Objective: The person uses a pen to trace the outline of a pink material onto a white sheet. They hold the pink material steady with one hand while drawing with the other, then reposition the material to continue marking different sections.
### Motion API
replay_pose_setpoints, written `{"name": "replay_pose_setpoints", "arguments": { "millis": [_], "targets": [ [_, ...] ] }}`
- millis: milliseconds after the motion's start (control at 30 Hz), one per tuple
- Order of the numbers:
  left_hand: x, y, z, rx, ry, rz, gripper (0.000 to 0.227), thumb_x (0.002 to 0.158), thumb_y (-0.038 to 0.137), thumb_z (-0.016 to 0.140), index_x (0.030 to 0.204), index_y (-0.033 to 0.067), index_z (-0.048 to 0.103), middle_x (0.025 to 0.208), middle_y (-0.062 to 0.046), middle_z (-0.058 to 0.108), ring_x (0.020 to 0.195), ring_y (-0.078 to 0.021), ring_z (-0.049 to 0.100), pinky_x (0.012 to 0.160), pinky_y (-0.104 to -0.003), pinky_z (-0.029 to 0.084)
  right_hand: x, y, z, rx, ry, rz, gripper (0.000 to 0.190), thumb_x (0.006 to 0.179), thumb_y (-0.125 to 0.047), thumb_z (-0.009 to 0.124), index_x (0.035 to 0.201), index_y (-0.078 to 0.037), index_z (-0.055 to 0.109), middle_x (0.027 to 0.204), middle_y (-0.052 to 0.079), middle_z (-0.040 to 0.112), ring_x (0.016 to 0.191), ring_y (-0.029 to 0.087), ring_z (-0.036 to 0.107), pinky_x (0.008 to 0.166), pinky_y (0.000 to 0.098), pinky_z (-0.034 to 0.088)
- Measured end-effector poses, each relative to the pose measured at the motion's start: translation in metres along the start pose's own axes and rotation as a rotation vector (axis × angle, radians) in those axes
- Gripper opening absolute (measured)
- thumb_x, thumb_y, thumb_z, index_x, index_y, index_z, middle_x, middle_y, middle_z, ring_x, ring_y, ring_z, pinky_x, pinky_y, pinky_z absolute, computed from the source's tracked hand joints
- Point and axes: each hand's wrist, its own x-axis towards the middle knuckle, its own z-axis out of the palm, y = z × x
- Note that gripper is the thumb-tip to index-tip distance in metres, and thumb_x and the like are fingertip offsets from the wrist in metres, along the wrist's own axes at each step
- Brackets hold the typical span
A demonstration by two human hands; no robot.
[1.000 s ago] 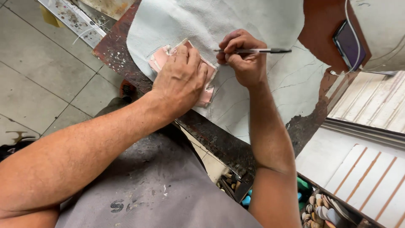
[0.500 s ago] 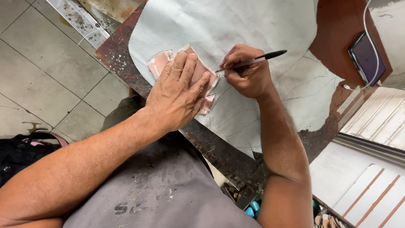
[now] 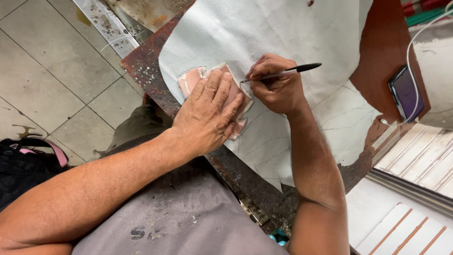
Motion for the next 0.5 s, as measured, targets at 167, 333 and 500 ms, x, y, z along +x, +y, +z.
{"name": "replay_pose_setpoints", "arguments": {
  "millis": [167,333,500],
  "targets": [
    [-0.002,-0.001,0.004,0.004,0.077,0.001,0.058,0.101,0.054,0.055,0.138,0.0095,0.064,0.144,-0.030,0.053,0.136,-0.0481,0.048,0.111,-0.056,0.043,0.012,0.004,0.006,0.011,-0.005,-0.016,0.018,0.080,0.017,0.060,0.084,0.000,0.064,0.087,0.016,0.064,0.079,0.025,0.071,0.070,0.0312,0.058],
    [-0.002,-0.002,0.005,-0.005,0.068,0.001,0.056,0.101,0.053,0.054,0.137,0.0112,0.064,0.144,-0.031,0.051,0.136,-0.0500,0.047,0.113,-0.058,0.040,0.025,0.007,0.012,0.011,0.010,-0.052,0.017,0.079,0.016,0.061,0.083,0.000,0.063,0.086,0.017,0.065,0.079,0.025,0.068,0.073,0.0323,0.057],
    [0.000,-0.004,0.003,-0.021,0.065,0.002,0.057,0.097,0.054,0.056,0.132,0.0107,0.065,0.143,-0.032,0.051,0.135,-0.0496,0.047,0.112,-0.057,0.038,0.034,0.004,0.017,-0.028,0.033,-0.083,0.016,0.081,0.015,0.063,0.084,-0.001,0.063,0.086,0.019,0.068,0.081,0.025,0.069,0.074,0.0341,0.057]
  ]
}}
